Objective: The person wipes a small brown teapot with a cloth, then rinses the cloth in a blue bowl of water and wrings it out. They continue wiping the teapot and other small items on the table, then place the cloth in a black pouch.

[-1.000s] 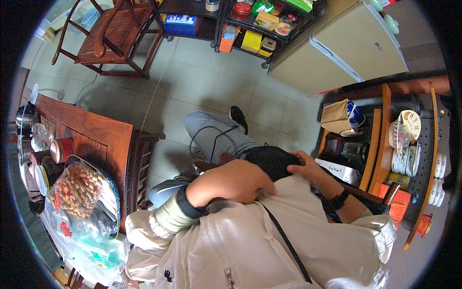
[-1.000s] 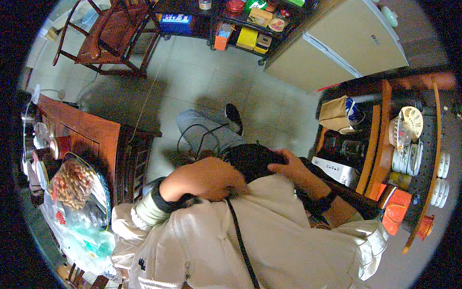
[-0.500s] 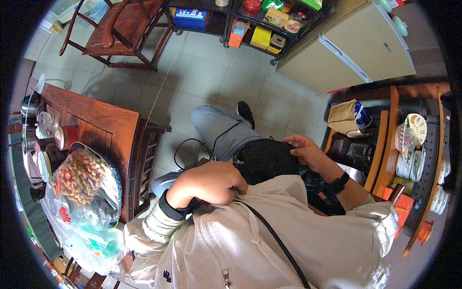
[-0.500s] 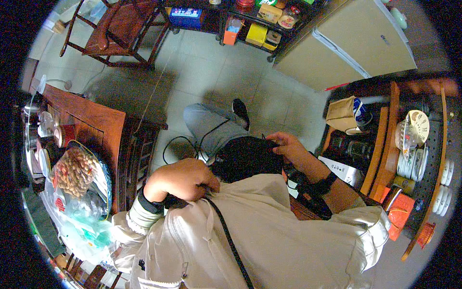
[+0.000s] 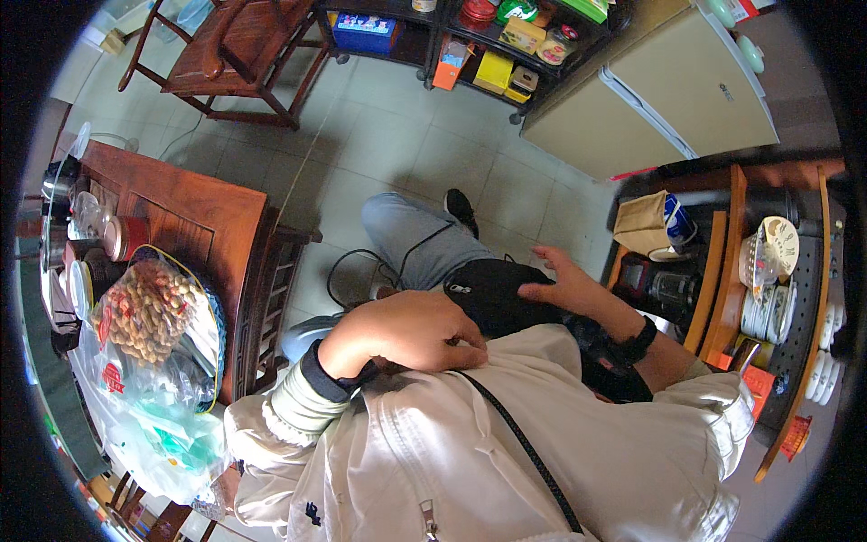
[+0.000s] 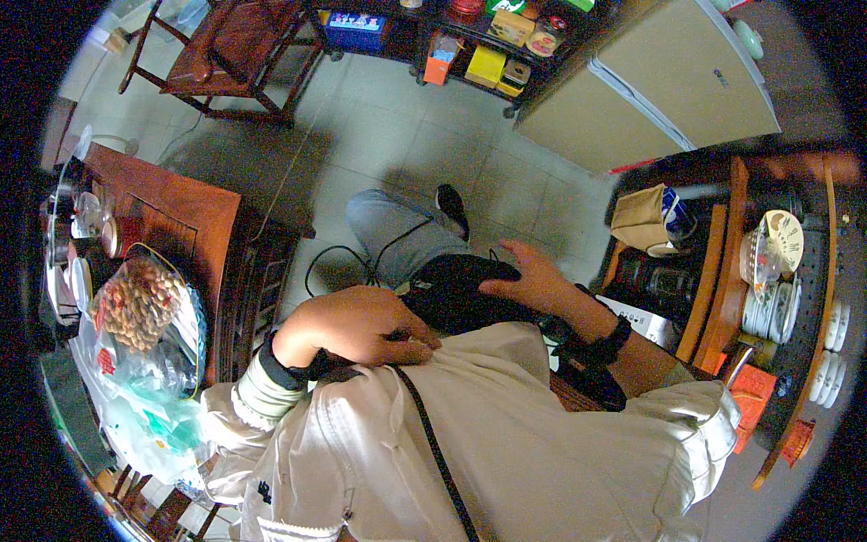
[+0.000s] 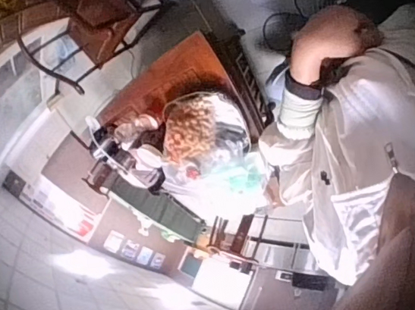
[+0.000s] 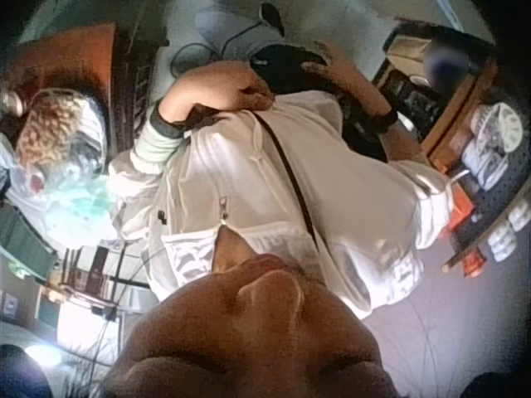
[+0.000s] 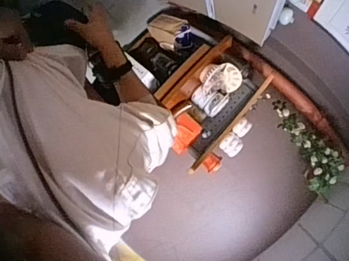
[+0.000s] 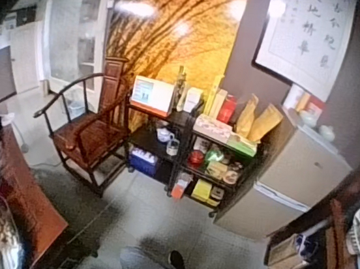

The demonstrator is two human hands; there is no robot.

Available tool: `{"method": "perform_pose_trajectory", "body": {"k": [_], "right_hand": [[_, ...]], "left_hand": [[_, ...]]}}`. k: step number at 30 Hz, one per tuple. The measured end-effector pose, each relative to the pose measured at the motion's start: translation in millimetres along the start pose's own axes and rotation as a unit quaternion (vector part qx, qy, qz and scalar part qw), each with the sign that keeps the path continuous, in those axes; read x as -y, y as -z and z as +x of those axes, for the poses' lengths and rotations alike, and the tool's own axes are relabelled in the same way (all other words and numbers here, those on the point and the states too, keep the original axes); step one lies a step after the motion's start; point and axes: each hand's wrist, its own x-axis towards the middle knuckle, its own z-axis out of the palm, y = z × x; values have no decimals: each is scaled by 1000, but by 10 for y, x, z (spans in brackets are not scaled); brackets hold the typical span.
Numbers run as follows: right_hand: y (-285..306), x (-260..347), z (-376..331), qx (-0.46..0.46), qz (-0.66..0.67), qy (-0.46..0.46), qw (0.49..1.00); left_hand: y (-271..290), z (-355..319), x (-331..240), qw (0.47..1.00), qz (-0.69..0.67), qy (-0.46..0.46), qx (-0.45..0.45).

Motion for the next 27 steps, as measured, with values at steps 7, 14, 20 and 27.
{"method": "perform_pose_trajectory", "body": {"k": [7,14,20,27], "right_hand": [[-5,138,48,126,49,-11,991],[78,304,-261,58,-11,141,988],[248,243,-419,46,43,230,971],[277,88,-273,60,114,249,960]], "left_hand": [[-33,-18,20,997,23,32,64],[-85,-97,59,999,9,31,39],[-129,-77,58,1000,8,11,12],[-137,-62,33,1000,6,6,2]]}}
